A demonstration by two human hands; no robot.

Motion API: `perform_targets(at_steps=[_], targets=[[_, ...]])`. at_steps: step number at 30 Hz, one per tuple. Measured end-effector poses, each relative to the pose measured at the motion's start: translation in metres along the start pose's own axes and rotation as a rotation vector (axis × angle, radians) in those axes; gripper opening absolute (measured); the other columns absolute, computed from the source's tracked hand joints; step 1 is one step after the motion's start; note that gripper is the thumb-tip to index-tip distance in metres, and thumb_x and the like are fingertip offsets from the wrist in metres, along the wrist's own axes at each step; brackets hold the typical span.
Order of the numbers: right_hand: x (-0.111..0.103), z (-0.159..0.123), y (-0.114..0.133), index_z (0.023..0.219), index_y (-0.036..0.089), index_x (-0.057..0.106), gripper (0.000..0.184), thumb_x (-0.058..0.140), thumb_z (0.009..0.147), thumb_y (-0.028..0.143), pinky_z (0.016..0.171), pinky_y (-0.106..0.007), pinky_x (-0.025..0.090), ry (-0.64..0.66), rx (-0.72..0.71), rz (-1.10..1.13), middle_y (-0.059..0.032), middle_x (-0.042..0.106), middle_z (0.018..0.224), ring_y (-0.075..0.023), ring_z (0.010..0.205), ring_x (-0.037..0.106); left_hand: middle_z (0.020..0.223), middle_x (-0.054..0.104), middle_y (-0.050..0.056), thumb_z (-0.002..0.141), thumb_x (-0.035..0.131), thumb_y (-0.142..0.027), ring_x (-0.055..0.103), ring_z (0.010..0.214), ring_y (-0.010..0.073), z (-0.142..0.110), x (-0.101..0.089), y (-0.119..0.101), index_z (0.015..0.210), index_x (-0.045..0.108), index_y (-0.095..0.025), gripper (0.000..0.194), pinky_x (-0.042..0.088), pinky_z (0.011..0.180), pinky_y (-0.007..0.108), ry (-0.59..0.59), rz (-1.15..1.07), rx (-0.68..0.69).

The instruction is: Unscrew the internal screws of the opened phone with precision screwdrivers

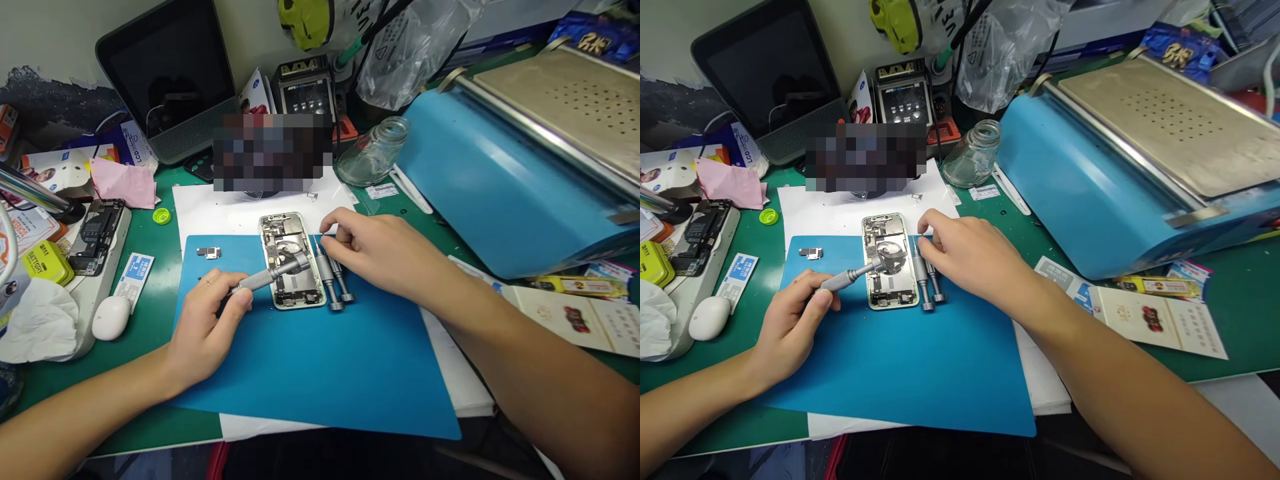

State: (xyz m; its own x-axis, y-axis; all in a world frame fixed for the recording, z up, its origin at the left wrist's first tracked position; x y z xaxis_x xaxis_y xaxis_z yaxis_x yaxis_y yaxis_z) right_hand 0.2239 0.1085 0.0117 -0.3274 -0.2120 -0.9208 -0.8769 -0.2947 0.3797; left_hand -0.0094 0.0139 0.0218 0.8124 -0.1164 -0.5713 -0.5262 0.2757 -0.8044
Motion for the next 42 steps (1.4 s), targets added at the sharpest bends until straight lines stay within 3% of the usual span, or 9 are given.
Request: perform_targets(at_steps=[7,15,42], targets=[[-0.0010,0.0002,-0.0001,0.103,0.023,0.060,0.017,0.047,0.092,0.023,0.052,-0.028,0.028,-0.013,-0.008,0.000,0.0027,0.059,0.060,-0.0177,0.056,0.055,0.080,0.062,-0.001,0.109,0.047,-0.038,0.056,0.074,0.0155,0.0007,-0.0007,0.0008,0.102,0.066,-0.022,0.026,0.041,0.069,0.030,-0.009,-0.012,-0.017],[0.0014,0.0001,0.0020,0.099,0.023,0.059,0.013,0.049,0.094,0.031,0.055,-0.028,0.029,-0.009,-0.031,0.048,0.0011,0.065,0.064,-0.0192,0.060,0.059,0.083,0.064,0.001,0.109,0.046,-0.041,0.058,0.077,0.0170,-0.0008,-0.0004,0.0018,0.109,0.067,-0.023,0.027,0.042,0.071,0.032,-0.009,-0.010,-0.029],[0.0026,0.0000,0.0052,0.102,0.022,0.059,0.017,0.047,0.095,0.029,0.052,-0.028,0.026,0.009,-0.056,0.058,0.0025,0.056,0.057,-0.0182,0.055,0.053,0.081,0.062,0.001,0.109,0.044,-0.041,0.056,0.076,0.0173,-0.0005,0.0004,0.0023,0.101,0.065,-0.021,0.030,0.041,0.068,0.032,0.014,0.013,-0.031]])
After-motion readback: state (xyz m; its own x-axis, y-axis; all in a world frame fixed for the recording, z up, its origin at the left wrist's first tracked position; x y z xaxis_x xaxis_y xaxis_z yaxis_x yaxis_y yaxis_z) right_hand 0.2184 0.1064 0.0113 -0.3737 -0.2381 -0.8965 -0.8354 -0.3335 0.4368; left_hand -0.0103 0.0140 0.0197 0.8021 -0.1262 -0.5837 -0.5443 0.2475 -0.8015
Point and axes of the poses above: each hand's wrist, its own z-axis towards the middle knuckle, its own x-axis out of the palm, y = z × x, the point moved 5 cm from there along z, towards the middle knuckle
